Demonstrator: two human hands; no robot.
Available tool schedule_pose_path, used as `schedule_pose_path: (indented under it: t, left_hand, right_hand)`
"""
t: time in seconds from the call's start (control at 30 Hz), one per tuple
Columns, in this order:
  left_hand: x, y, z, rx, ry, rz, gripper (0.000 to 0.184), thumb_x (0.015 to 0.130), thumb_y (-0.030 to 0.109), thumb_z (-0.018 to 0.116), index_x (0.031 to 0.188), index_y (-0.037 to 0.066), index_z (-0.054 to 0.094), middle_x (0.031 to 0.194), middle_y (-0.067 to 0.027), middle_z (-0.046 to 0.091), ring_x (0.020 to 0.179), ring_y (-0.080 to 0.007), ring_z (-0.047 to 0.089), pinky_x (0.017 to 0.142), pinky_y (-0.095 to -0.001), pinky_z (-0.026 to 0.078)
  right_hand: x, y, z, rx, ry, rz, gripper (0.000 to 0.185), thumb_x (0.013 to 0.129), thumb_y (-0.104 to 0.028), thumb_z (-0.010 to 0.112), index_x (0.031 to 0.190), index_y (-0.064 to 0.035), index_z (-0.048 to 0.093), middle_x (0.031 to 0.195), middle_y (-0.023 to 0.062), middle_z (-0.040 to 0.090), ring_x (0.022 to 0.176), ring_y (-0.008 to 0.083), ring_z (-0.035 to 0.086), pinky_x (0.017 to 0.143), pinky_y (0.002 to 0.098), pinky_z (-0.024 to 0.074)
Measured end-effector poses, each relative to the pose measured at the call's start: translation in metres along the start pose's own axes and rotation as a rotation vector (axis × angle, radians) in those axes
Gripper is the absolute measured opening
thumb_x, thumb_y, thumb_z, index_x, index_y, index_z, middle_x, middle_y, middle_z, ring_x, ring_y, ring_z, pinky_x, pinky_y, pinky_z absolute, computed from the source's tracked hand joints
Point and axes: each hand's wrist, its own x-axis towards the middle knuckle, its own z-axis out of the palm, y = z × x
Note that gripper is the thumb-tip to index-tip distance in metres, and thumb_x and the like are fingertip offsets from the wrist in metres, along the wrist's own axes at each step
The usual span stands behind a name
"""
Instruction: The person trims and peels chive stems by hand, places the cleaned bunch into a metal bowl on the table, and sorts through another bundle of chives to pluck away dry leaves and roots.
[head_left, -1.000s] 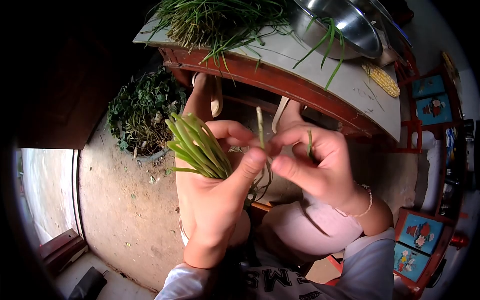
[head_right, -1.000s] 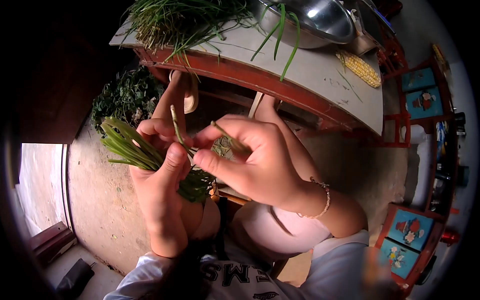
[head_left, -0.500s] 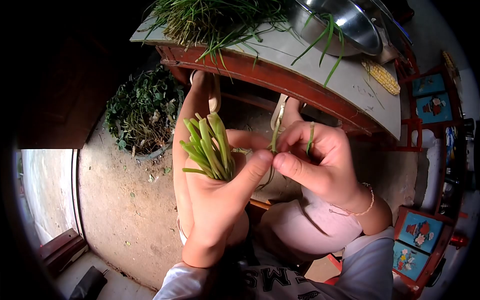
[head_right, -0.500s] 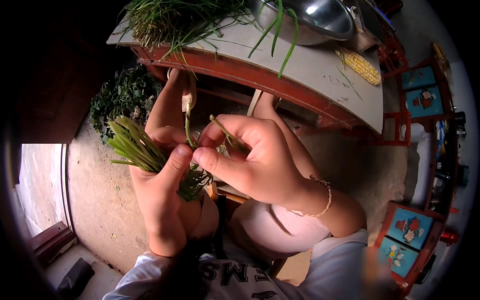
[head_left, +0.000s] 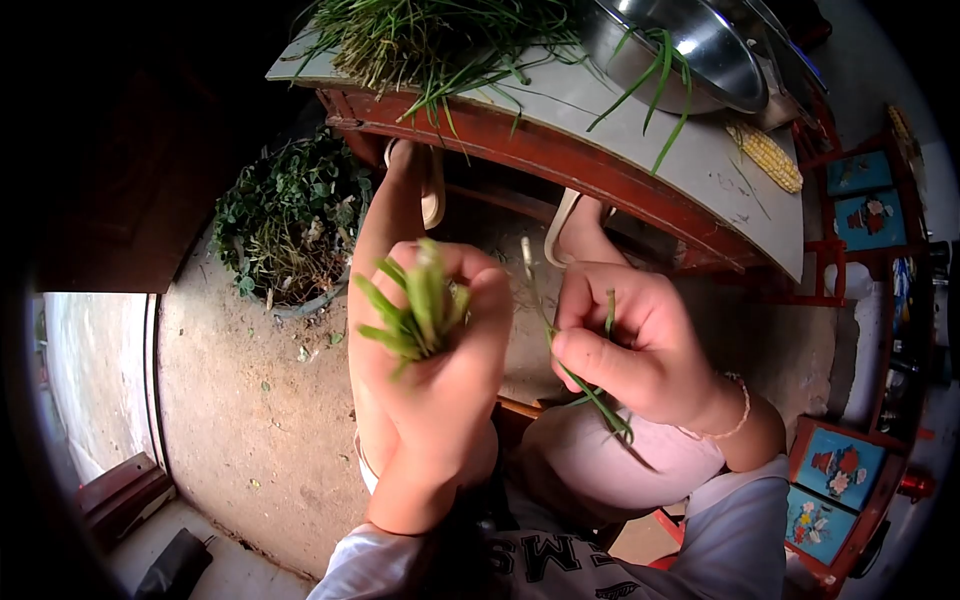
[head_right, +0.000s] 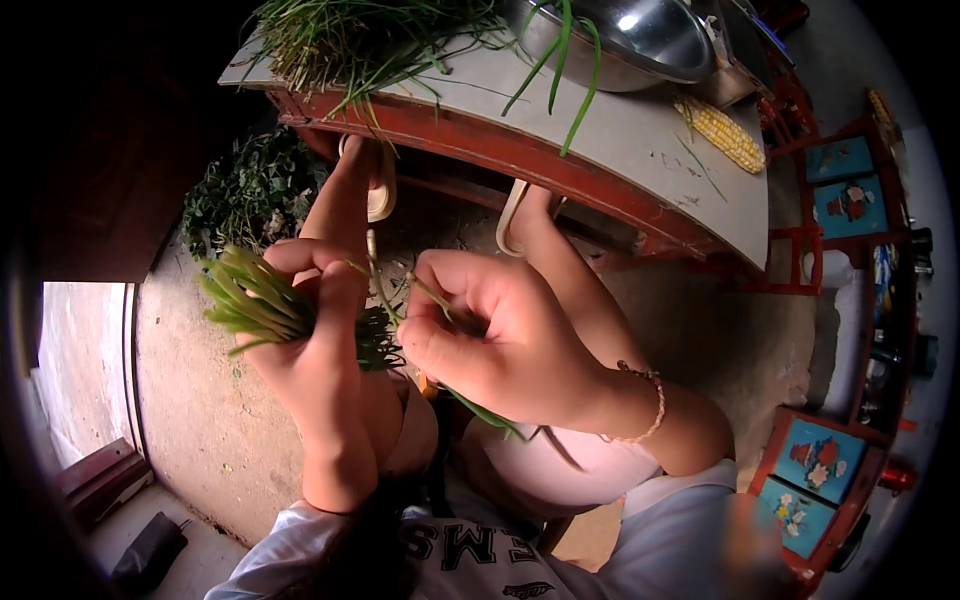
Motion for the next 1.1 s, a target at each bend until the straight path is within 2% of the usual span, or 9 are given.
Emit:
schedule_pose_path:
  t: [0.2, 0.3, 0.47, 0.53, 0.57, 0.73, 0.8, 1.0, 1.1]
  left_hand:
    - [0.009, -0.001, -0.002, 0.004, 0.042, -0.098, 0.005, 0.071, -0.004, 0.055, 0.073, 0.001, 0.054, 0.065, 0.0026, 0.048, 0.057, -0.0020, 0.040, 0.051, -0.0151, 0.031]
    - [0.015, 0.007, 0.000, 0.159, 0.099, -0.097, 0.002, 0.073, -0.001, 0.054, 0.073, 0.001, 0.054, 0.063, 0.0048, 0.046, 0.056, -0.0013, 0.040, 0.051, -0.0150, 0.031]
    - [0.022, 0.001, -0.007, 0.095, 0.146, -0.078, 0.003, 0.075, 0.000, 0.055, 0.076, 0.002, 0.054, 0.062, 0.0063, 0.046, 0.054, -0.0002, 0.038, 0.050, -0.0140, 0.031]
    - [0.023, -0.002, -0.007, 0.046, 0.180, -0.127, 0.009, 0.074, -0.002, 0.054, 0.082, 0.001, 0.054, 0.068, 0.0049, 0.048, 0.058, 0.0002, 0.040, 0.052, -0.0133, 0.032]
    - [0.025, -0.003, -0.007, 0.002, 0.112, -0.061, 0.018, 0.073, -0.003, 0.054, 0.090, 0.000, 0.055, 0.078, 0.0027, 0.052, 0.063, -0.0008, 0.043, 0.056, -0.0129, 0.034]
    - [0.008, -0.001, -0.008, 0.155, 0.010, 0.001, 0.022, 0.073, -0.004, 0.055, 0.095, -0.001, 0.056, 0.084, -0.0017, 0.056, 0.068, -0.0045, 0.049, 0.061, -0.0168, 0.039]
    - [0.003, 0.013, -0.006, -0.082, -0.294, -0.223, 0.017, 0.072, -0.003, 0.056, 0.089, -0.002, 0.056, 0.077, -0.0029, 0.057, 0.066, -0.0063, 0.051, 0.060, -0.0192, 0.041]
    - [0.004, 0.015, -0.003, -0.442, -0.401, -0.390, 0.007, 0.073, -0.004, 0.056, 0.079, -0.004, 0.054, 0.072, -0.0073, 0.057, 0.057, -0.0129, 0.057, 0.054, -0.0217, 0.045]
    - [0.003, 0.017, -0.002, -0.436, -0.367, -0.363, 0.004, 0.074, -0.005, 0.055, 0.077, -0.004, 0.052, 0.071, -0.0088, 0.057, 0.054, -0.0149, 0.058, 0.054, -0.0220, 0.047]
  right_hand:
    - [-0.003, -0.005, -0.007, 0.015, -0.078, 0.100, 0.014, 0.079, -0.005, 0.050, 0.069, -0.0021, 0.041, 0.062, 0.0000, 0.046, 0.058, 0.0042, 0.048, 0.052, 0.0174, 0.0382]
    - [-0.005, -0.006, -0.007, 0.100, -0.085, 0.114, 0.013, 0.080, -0.003, 0.049, 0.070, -0.0016, 0.041, 0.062, 0.0009, 0.047, 0.059, 0.0059, 0.050, 0.053, 0.0191, 0.0397]
    - [-0.005, -0.012, -0.013, 0.078, -0.106, 0.105, 0.011, 0.081, -0.004, 0.046, 0.072, -0.0012, 0.040, 0.062, 0.0031, 0.050, 0.059, 0.0081, 0.051, 0.055, 0.0205, 0.0405]
    - [-0.005, -0.012, -0.014, 0.062, -0.101, 0.128, 0.011, 0.082, -0.005, 0.045, 0.073, -0.0010, 0.040, 0.063, 0.0038, 0.051, 0.059, 0.0086, 0.051, 0.056, 0.0205, 0.0401]
    - [-0.005, -0.009, -0.015, 0.069, -0.071, 0.108, 0.011, 0.082, -0.005, 0.045, 0.073, -0.0010, 0.041, 0.064, 0.0042, 0.051, 0.059, 0.0088, 0.051, 0.056, 0.0202, 0.0396]
    - [-0.004, -0.007, -0.014, 0.123, -0.015, 0.035, 0.009, 0.083, -0.006, 0.045, 0.076, -0.0011, 0.042, 0.064, 0.0027, 0.048, 0.060, 0.0080, 0.048, 0.056, 0.0197, 0.0381]
    - [-0.004, -0.009, -0.012, 0.125, -0.019, 0.048, 0.010, 0.083, -0.007, 0.045, 0.076, -0.0012, 0.042, 0.064, 0.0022, 0.048, 0.060, 0.0076, 0.048, 0.056, 0.0195, 0.0379]
    - [-0.003, -0.007, -0.011, 0.066, -0.072, 0.049, 0.009, 0.084, -0.009, 0.046, 0.079, -0.0015, 0.044, 0.065, 0.0006, 0.047, 0.058, 0.0051, 0.045, 0.054, 0.0175, 0.0361]
    - [-0.005, -0.004, -0.007, -0.004, -0.052, -0.005, 0.008, 0.084, -0.008, 0.046, 0.080, -0.0016, 0.044, 0.065, -0.0006, 0.047, 0.058, 0.0034, 0.043, 0.052, 0.0164, 0.0348]
